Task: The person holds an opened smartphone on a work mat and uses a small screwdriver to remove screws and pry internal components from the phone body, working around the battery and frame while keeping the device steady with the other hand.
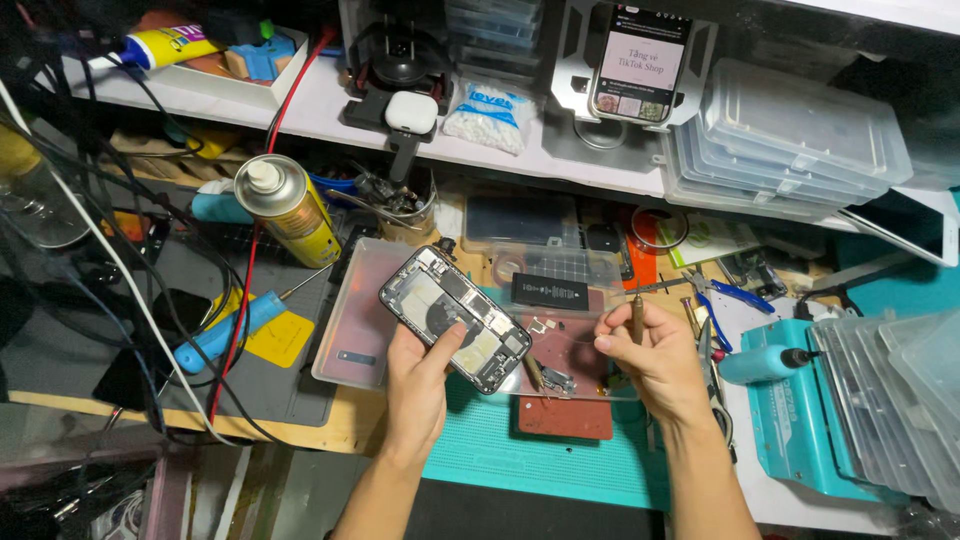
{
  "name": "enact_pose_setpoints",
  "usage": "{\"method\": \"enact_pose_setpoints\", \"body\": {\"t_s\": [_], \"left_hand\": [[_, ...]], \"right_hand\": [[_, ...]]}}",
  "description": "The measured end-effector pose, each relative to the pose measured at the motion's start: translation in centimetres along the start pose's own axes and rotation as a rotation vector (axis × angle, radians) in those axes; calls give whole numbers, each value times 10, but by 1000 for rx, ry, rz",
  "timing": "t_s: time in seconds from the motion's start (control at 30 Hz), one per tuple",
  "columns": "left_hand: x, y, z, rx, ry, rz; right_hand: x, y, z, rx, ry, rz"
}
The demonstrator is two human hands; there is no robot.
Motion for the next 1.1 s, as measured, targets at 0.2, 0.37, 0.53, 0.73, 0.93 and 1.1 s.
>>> {"method": "enact_pose_setpoints", "body": {"t_s": [0.2, 0.37, 0.53, 0.73, 0.93, 1.1], "left_hand": [[1, -2, 7, -24, -6, 17], [1, -1, 5, -24, 2, 19], [-3, 3, 3, -29, 12, 17], [0, 4, 7, -29, -24, 32], [2, 3, 11, -4, -25, 28], [4, 1, 14, -15, -26, 42]], "right_hand": [[-5, 0, -3, 173, 92, 32], [-11, 5, -2, 156, 118, 64], [-14, 2, 4, -18, 25, -3], [-4, 10, -8, -242, -32, -23], [5, 15, -40, -1026, -66, -119], [6, 16, -54, -1128, -22, -142]]}}
Point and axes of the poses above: each hand's wrist, its own x-axis towards the middle knuckle, its own z-axis out of the back of the hand, y = z × x, the point moved 7 cm from there along x, towards the middle knuckle, and after that the axes turned 7 degrees about y, right-handed, at the moved point
